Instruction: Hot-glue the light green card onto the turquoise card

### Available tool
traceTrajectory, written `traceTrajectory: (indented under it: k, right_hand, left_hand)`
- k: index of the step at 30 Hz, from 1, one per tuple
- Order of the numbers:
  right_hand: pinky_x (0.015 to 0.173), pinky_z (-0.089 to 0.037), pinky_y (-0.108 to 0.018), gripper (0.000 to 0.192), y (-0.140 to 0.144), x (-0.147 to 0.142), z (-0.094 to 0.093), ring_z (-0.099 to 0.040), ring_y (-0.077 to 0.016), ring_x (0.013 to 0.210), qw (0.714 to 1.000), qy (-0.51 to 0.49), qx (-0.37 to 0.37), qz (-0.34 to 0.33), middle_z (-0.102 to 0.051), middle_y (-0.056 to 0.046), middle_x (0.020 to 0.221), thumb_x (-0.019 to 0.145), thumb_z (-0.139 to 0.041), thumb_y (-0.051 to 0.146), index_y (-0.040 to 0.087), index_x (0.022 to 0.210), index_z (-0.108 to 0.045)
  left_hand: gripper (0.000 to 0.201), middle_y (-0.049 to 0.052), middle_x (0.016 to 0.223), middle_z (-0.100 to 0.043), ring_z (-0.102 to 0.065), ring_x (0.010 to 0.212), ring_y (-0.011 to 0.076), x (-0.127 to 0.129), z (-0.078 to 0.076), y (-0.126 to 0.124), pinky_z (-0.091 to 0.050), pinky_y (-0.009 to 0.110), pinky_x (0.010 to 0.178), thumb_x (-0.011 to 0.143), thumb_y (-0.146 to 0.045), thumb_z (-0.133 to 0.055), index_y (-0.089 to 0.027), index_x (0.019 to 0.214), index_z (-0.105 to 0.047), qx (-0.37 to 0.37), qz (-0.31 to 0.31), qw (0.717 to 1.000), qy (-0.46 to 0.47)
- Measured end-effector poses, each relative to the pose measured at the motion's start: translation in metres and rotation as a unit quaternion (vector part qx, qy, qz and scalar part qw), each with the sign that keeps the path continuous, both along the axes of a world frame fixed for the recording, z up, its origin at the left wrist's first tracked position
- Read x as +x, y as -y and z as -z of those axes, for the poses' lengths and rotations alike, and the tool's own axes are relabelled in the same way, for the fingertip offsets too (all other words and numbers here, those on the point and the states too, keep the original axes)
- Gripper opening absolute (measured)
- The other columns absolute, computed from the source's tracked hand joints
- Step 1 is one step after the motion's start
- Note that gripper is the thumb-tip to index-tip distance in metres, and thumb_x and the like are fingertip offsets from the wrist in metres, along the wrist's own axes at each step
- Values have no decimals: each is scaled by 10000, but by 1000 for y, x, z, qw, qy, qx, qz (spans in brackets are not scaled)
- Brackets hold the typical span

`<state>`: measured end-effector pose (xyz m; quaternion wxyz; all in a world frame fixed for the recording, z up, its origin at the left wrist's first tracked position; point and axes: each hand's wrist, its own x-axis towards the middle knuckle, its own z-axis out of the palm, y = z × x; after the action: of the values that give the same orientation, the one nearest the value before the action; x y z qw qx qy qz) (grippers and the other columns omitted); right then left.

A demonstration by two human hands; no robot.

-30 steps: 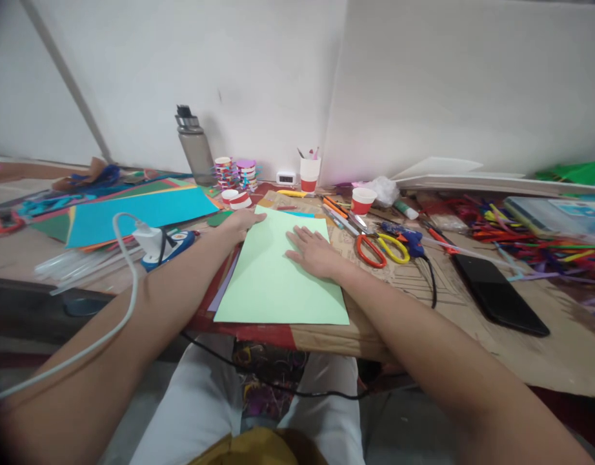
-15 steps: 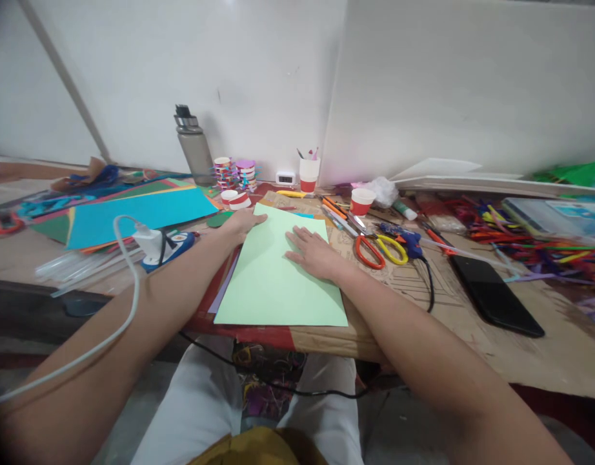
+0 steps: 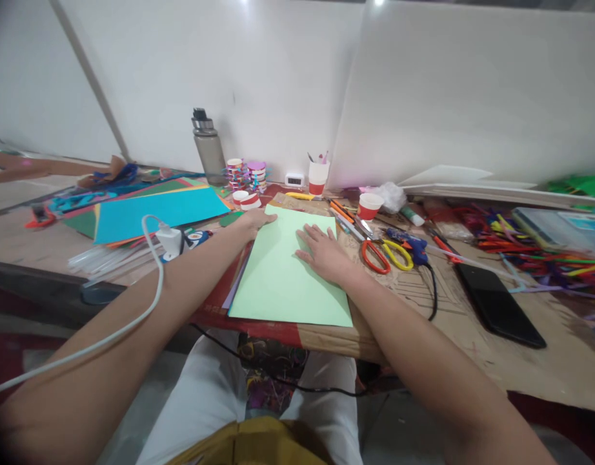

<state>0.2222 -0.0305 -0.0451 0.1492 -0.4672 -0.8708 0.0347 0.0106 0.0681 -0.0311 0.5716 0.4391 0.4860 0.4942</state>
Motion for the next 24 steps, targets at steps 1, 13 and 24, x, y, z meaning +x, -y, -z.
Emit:
traceTrajectory:
  k: [1, 13, 24]
  right_hand:
    - [1117, -130, -564, 588, 1, 0, -1, -181, -288, 1413, 1000, 0, 5, 2, -269, -137, 1518, 940, -333, 491, 182, 1440, -349]
    - [1108, -166, -544, 619, 3, 4, -26, -154, -287, 1407, 923, -258, 212, 191, -230, -189, 1504, 900, -400, 453, 133, 1421, -302]
    - [850, -455, -404, 386, -9, 9, -18, -575, -238, 932, 845, -500, 10, 189, -650, -92, 1022, 848, -440, 515, 187, 1002, -572]
  left_hand:
    - [164, 27, 550, -634, -602, 510, 187, 0, -3, 2, -518, 366, 614, 641, -49, -723, -114, 744, -613, -15, 9, 1000, -4]
    - [364, 43, 821, -712, -660, 677, 175, -3, -31, 37, -524, 293, 654, 653, -288, -738, -154, 961, -597, 182, 26, 980, 75]
    - [419, 62, 1029, -696, -651, 903, 194, -5, -39, 53, -503, 273, 777, 686, -374, -728, -178, 1035, -607, 288, 14, 957, 37]
